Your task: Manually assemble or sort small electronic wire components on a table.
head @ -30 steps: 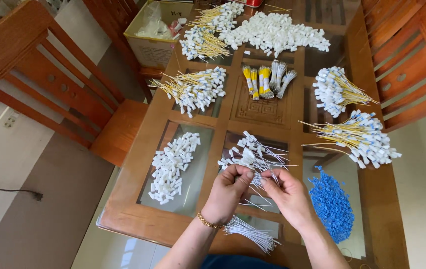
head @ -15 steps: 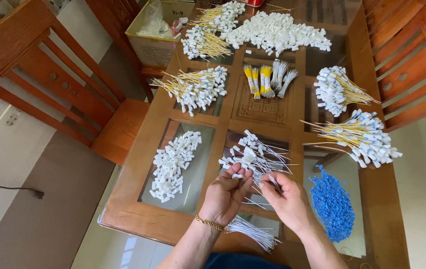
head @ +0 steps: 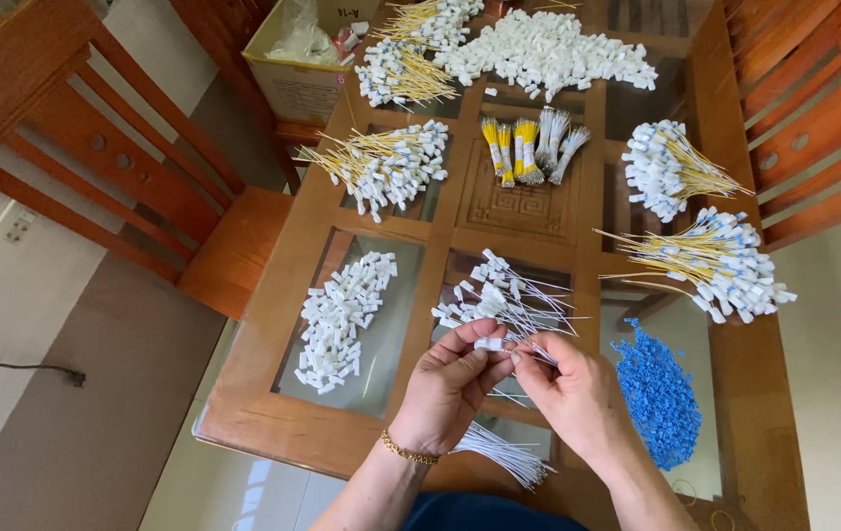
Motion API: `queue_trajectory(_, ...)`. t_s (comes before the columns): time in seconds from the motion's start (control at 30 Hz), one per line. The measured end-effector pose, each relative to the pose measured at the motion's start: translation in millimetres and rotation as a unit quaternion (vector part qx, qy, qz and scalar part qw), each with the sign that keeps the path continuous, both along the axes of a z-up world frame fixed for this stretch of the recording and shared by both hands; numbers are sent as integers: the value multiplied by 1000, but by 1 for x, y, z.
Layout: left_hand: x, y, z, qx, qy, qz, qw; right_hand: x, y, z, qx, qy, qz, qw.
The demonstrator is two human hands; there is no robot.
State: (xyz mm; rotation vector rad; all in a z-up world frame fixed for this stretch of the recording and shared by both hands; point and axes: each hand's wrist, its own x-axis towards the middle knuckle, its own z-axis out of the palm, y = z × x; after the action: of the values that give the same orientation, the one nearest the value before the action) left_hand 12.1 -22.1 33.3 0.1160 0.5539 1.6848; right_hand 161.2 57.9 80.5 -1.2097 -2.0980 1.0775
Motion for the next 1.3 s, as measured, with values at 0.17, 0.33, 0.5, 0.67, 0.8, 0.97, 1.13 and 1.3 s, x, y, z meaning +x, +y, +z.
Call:
queue_trajectory(0.17,-2,1,2,16,-7,10,1000,1,-1,7,6,6,4,1000)
queue_trajectory(0.33,-4,0,2,20,-13,5,1000,0,2,10,34,-12,3,999)
queue_trajectory(0.5,-6,-1,-2,51,123,-9,991,-1,1,17,24,-42,19,999)
queue_trajectory(0.67,-7,-5,-2,14,252,-23,967,-4,3,10,-16,-41,47,998)
queue_trajectory(0.8,-9,-2,-7,33,211,-1,977,-5,4,-5,23,-20,59,998)
queue_trajectory(0.97,-1,2,-19,-18,258,7,966,-8,4,-22,43,-2,52,998)
queue_trajectory(1.13,6,11,-35,-47,285,21,957,-9,11,-47,43,2,41,998)
queue_trajectory(1.3,6,22,-68,-76,230,32,970,-7,28,-79,32,-62,67,995)
